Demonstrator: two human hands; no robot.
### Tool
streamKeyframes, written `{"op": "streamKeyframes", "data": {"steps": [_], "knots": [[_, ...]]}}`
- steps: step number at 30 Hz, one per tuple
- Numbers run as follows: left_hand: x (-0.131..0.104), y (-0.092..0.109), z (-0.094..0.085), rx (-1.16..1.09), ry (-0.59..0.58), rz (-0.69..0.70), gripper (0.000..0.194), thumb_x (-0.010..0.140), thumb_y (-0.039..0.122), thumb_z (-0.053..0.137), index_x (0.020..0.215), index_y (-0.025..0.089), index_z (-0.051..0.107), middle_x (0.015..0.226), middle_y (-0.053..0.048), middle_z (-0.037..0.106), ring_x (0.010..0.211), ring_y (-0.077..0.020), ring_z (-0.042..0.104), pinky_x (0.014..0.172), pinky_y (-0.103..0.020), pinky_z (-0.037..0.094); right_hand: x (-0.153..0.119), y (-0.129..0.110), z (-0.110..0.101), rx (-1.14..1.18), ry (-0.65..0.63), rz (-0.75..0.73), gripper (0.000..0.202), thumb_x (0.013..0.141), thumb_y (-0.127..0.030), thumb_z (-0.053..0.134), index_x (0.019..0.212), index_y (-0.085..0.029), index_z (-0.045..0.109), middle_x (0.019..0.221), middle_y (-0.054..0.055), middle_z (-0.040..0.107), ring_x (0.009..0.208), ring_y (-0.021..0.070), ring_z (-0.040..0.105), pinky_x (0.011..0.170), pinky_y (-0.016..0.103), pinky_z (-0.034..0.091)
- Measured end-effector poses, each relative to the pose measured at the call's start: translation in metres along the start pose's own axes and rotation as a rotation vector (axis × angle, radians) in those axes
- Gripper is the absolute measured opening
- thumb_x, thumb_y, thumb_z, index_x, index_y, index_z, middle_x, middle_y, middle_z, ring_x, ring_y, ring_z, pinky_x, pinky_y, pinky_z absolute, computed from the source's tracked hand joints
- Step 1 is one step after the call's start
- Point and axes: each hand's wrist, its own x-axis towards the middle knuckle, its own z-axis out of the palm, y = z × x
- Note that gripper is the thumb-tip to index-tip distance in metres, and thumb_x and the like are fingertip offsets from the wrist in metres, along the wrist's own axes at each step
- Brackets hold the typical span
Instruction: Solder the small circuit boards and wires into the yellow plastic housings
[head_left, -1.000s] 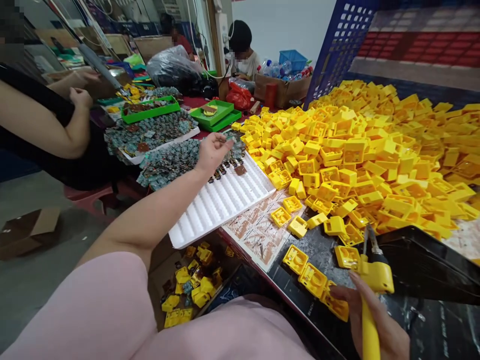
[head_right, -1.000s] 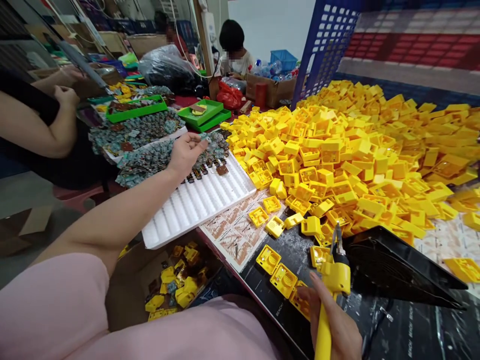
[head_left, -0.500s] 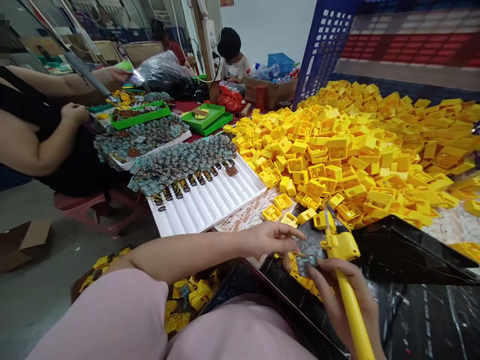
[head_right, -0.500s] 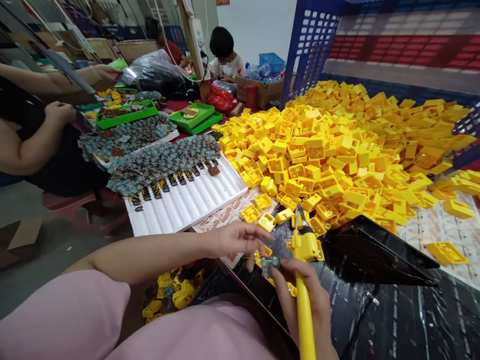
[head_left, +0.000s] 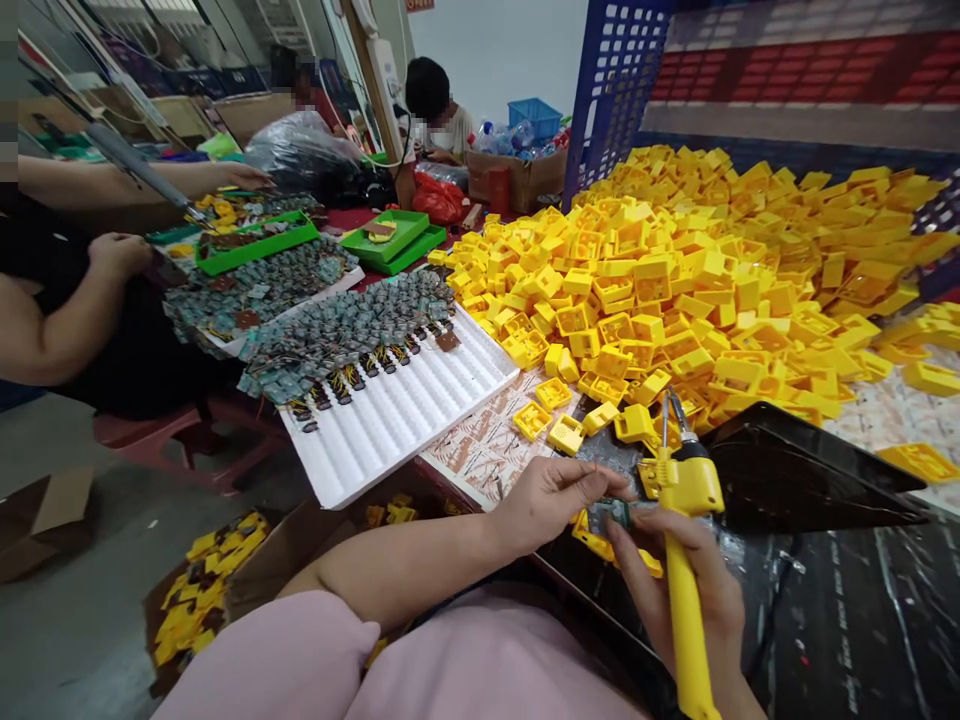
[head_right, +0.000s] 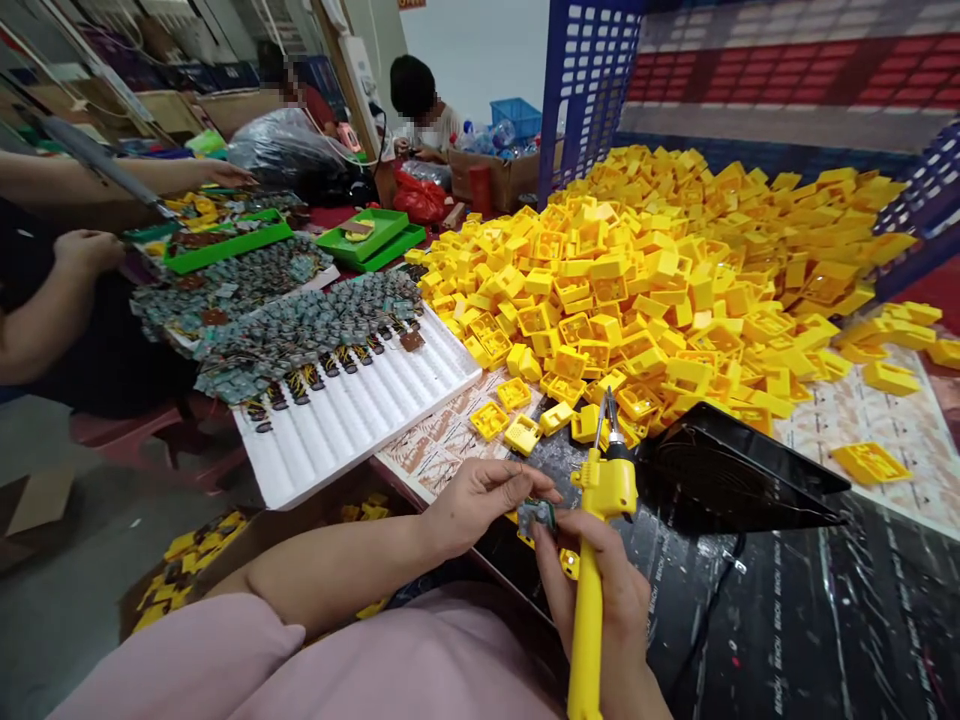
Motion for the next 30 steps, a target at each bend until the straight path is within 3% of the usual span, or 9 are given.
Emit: {"op": "streamKeyframes", "data": {"steps": [3,7,9,12,15,18,25,30], "knots": [[0.001,0.001,0.007,-0.291,0.018,-0.192,0.076,0.059,0.085,0.106,0.091,0.017,0.092,0.093,-0.007,0.084,0.088,-0.0151,0.075,0.091,-0.026,0.062,0.002,-0.001,0.004,-0.04,0.009,-0.071,0.011,0.112,-0.03,0.074,0.12,-0.025,0.068,0.086,-0.002,0.083,0.06,0.0132,0.08,0.062,0.014,0.066],[0.001,0.007,0.002,-0.319,0.032,-0.264,0.076,0.051,0.082,0.11,0.079,0.015,0.088,0.082,-0.003,0.075,0.073,-0.0086,0.064,0.074,-0.021,0.053,0.0,0.0,0.001,-0.013,-0.037,-0.077,0.014,0.112,-0.031,0.075,0.124,-0.025,0.07,0.089,-0.001,0.086,0.06,0.014,0.081,0.062,0.016,0.067],[0.001,0.012,-0.006,-0.196,-0.024,-0.247,0.071,0.055,0.077,0.111,0.081,0.014,0.088,0.08,-0.002,0.075,0.072,-0.0083,0.063,0.073,-0.021,0.051,-0.002,0.003,-0.005,0.049,-0.091,-0.035,0.023,0.11,-0.035,0.079,0.13,-0.025,0.07,0.096,0.001,0.088,0.066,0.0158,0.084,0.067,0.019,0.071],[0.0,0.017,-0.019,0.129,-0.175,-0.215,0.049,0.071,0.052,0.11,0.093,0.015,0.087,0.077,0.001,0.074,0.071,-0.0094,0.063,0.073,-0.021,0.05,-0.003,0.007,-0.013,0.099,-0.111,0.031,0.034,0.107,-0.038,0.084,0.136,-0.025,0.07,0.109,0.005,0.09,0.077,0.0189,0.088,0.073,0.022,0.073],[-0.001,0.015,-0.025,0.434,-0.259,-0.133,0.015,0.082,0.022,0.093,0.086,0.017,0.08,0.074,0.003,0.072,0.071,-0.01,0.064,0.073,-0.019,0.049,0.001,0.006,-0.016,0.105,-0.133,0.042,0.03,0.109,-0.036,0.081,0.135,-0.026,0.071,0.113,0.006,0.089,0.085,0.0193,0.089,0.078,0.021,0.073],[-0.003,0.011,-0.026,0.623,-0.31,-0.03,0.006,0.086,0.011,0.083,0.087,0.016,0.082,0.081,0.0,0.079,0.077,-0.0116,0.07,0.078,-0.018,0.05,0.006,-0.001,-0.012,0.104,-0.138,0.022,0.022,0.11,-0.031,0.077,0.131,-0.026,0.071,0.107,0.003,0.089,0.083,0.0176,0.089,0.079,0.019,0.072],[-0.006,0.011,-0.026,0.715,-0.302,-0.039,0.012,0.09,0.009,0.08,0.096,0.015,0.088,0.09,-0.002,0.086,0.082,-0.0129,0.075,0.078,-0.017,0.05,0.015,-0.013,-0.006,-0.001,-0.027,-0.106,0.016,0.108,-0.016,0.075,0.121,-0.024,0.076,0.1,-0.001,0.089,0.075,0.0137,0.086,0.081,0.016,0.071],[-0.008,0.014,-0.026,0.601,-0.3,-0.02,0.015,0.097,0.028,0.08,0.094,0.015,0.086,0.09,-0.005,0.084,0.084,-0.0144,0.073,0.082,-0.02,0.052,0.009,-0.007,-0.01,-0.03,-0.006,-0.115,0.014,0.108,-0.02,0.078,0.121,-0.023,0.074,0.098,-0.001,0.089,0.075,0.0129,0.086,0.084,0.014,0.069]]}}
